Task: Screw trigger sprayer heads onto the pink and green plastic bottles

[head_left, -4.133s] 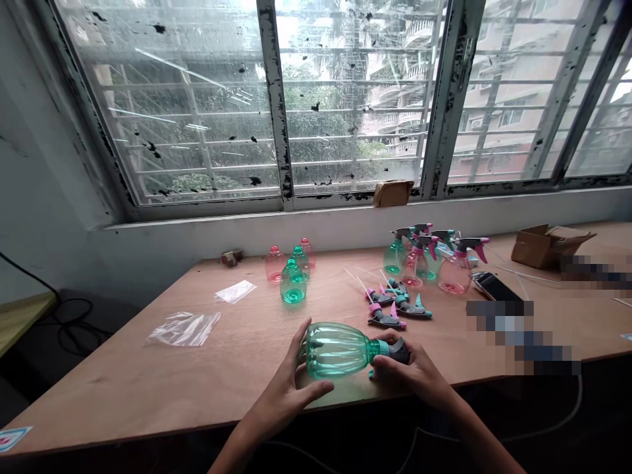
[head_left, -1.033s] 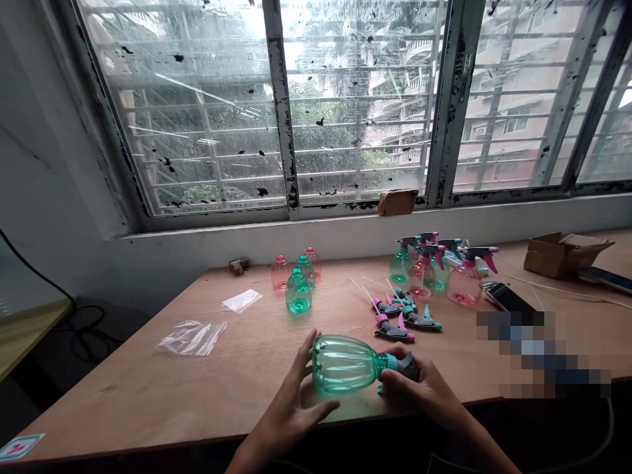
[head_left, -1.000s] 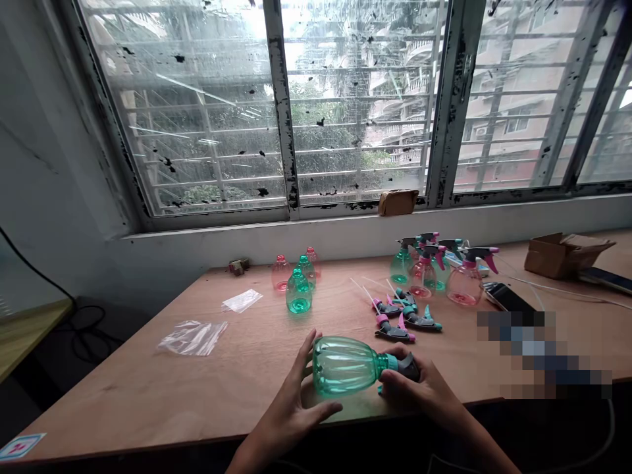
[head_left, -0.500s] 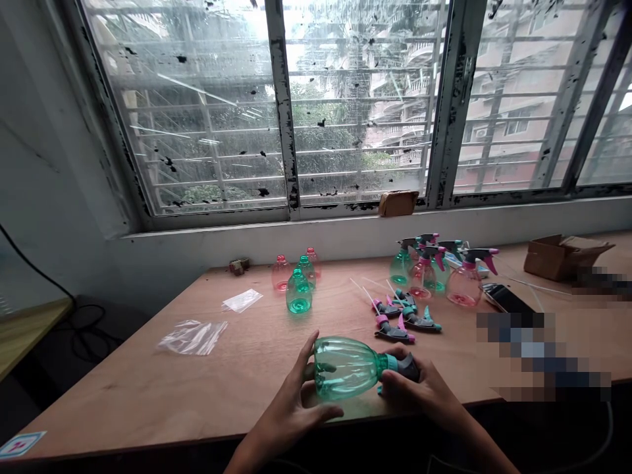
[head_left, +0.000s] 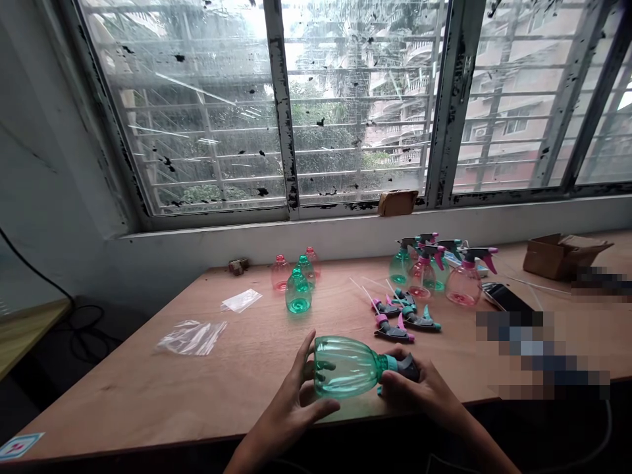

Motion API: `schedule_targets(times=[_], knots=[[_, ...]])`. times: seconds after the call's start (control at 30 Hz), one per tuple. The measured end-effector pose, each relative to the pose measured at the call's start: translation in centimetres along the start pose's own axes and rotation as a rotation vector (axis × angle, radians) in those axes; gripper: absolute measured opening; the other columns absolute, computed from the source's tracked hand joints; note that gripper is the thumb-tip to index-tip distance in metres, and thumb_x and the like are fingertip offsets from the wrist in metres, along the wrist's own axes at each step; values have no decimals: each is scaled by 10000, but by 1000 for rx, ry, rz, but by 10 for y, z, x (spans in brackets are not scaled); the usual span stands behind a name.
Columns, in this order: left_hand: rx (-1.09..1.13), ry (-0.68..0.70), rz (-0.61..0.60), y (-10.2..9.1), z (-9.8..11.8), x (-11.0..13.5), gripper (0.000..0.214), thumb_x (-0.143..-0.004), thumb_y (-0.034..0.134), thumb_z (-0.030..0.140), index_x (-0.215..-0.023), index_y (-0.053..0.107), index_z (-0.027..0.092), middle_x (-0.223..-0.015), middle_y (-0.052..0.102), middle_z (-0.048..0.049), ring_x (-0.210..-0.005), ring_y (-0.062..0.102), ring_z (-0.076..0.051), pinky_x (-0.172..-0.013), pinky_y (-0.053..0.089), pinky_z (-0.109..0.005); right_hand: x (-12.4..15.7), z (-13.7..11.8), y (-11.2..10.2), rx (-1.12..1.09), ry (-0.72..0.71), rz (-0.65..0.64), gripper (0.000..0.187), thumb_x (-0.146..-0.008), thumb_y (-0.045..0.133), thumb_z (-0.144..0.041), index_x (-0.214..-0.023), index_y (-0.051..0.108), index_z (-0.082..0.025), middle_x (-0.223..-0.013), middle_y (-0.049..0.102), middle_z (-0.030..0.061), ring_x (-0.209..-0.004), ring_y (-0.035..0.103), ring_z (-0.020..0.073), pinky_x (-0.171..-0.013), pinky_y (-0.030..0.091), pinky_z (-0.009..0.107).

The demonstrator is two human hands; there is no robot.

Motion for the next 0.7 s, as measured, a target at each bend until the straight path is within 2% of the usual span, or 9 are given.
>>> schedule_targets(times=[0.1, 0.27, 0.53, 0.63, 0.7], knots=[[-26, 4, 7, -1, -1, -1, 925, -796, 757, 290, -1504, 166, 370, -1516, 341, -100, -1297, 453, -314, -1078, 399, -480, 0, -1, 0, -6, -4, -1, 341, -812, 714, -448, -980, 644, -159, -760, 712, 29, -704, 698, 220, -659, 551, 306], [-95, 56, -5, 0, 4, 0, 898, -819, 736, 263, -1488, 160, 425, -1523, 320, -63, -1336, 409, -294, -1101, 387, -450, 1, -5, 0, 8, -13, 14, 352, -795, 726, -462, -964, 647, -163, -737, 713, 23, -696, 701, 225, -640, 550, 301], [8, -38, -2, 2, 4, 2, 879, -824, 732, 315, -1500, 171, 353, -1487, 357, -111, -1296, 461, -292, -1097, 384, -466, 1, -8, 0, 19, -2, 37, 374, -773, 736, -487, -934, 645, -162, -742, 715, 30, -691, 707, 232, -641, 566, 321], [-80, 29, 0, 1, 5, 0, 862, -826, 730, 267, -1486, 192, 401, -1550, 260, -73, -1340, 412, -288, -1112, 369, -443, 1, -4, -1, -2, 11, 34, 385, -775, 739, -477, -973, 635, -164, -735, 712, 25, -691, 708, 232, -648, 569, 324], [-109, 61, -2, 1, 6, 0, 864, -839, 713, 245, -1486, 168, 421, -1546, 278, -65, -1353, 397, -280, -1120, 358, -442, 1, -1, -2, -22, 13, 31, 383, -779, 744, -461, -991, 631, -163, -729, 711, 21, -684, 705, 224, -644, 565, 313]])
Point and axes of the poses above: each hand's wrist, its own x-axis away from the middle knuckle, its own y-axis out of the palm, z = x × y, the point moved 7 cm from there along -x, towards the middle knuckle
